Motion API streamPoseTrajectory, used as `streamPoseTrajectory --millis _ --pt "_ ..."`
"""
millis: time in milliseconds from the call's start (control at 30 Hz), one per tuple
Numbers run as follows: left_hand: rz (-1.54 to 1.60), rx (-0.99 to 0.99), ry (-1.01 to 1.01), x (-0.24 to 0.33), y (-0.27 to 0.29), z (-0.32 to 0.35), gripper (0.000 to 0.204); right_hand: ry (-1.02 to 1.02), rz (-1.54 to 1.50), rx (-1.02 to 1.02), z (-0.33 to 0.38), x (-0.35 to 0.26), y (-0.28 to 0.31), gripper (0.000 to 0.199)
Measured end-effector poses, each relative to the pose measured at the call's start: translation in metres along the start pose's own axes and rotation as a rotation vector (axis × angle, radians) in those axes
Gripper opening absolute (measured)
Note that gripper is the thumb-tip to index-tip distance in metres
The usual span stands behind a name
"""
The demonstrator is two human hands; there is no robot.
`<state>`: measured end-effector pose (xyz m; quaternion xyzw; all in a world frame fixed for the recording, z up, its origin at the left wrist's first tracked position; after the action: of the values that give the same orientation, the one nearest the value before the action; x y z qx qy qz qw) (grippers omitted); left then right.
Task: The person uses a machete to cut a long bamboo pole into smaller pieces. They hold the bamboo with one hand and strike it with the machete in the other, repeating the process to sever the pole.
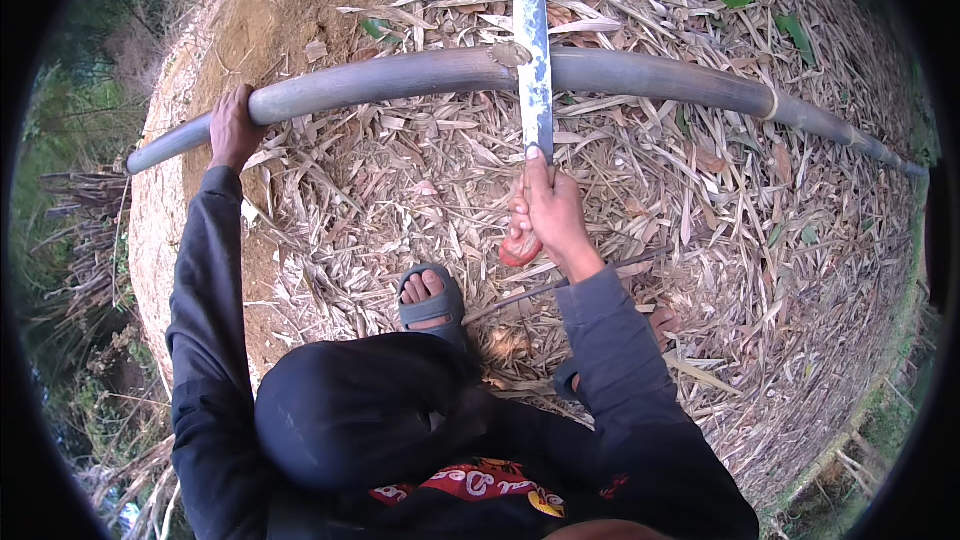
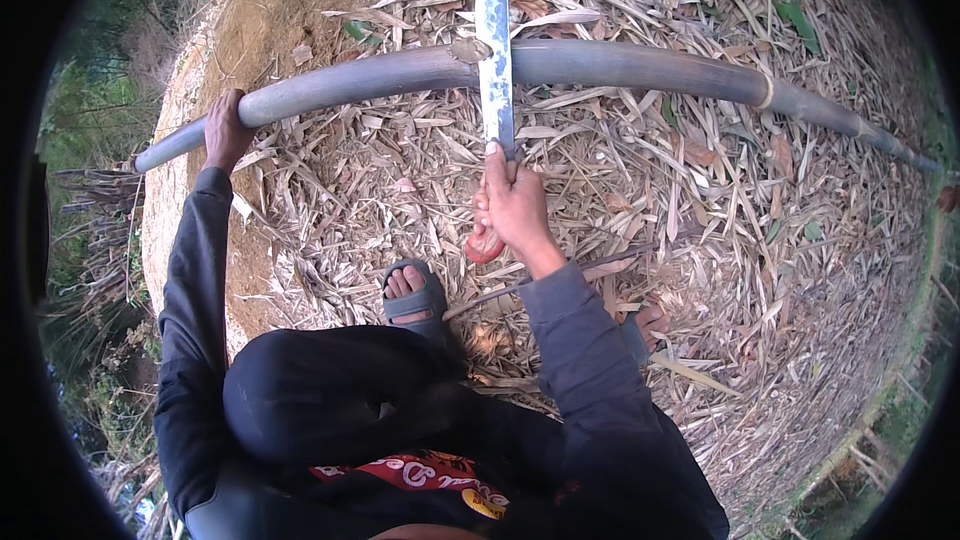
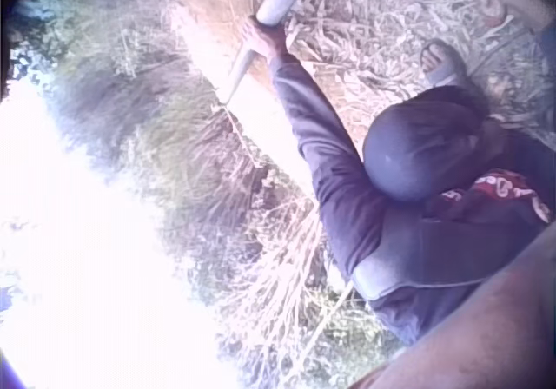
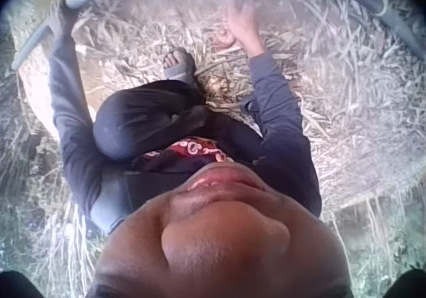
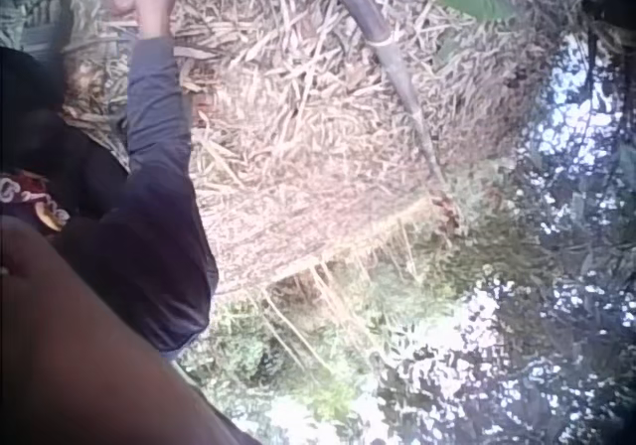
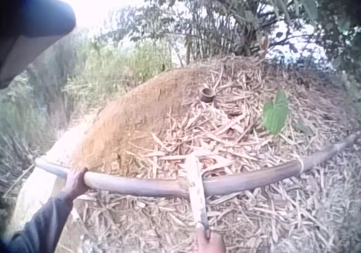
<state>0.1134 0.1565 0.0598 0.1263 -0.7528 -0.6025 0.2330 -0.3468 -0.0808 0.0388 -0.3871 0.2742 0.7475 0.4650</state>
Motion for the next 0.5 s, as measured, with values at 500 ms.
streamPoseTrajectory --millis 500 --pt "0.012 -0.058 0.044 0.003 -0.004 0.005 0.046 0.080 -0.300 0.155 -0.002 -0.032 0.022 0.048"
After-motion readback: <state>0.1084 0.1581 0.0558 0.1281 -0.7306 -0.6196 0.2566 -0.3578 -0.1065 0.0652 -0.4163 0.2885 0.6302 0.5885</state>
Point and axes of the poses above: each hand's wrist, its own z-axis away from the middle knuckle, its own y-axis out of the back of the hand, x = y × z, the point moved 7 cm from there along -z, towards the middle knuckle, and after that the axes turned 14 degrees about z, right-handed, at the moved point
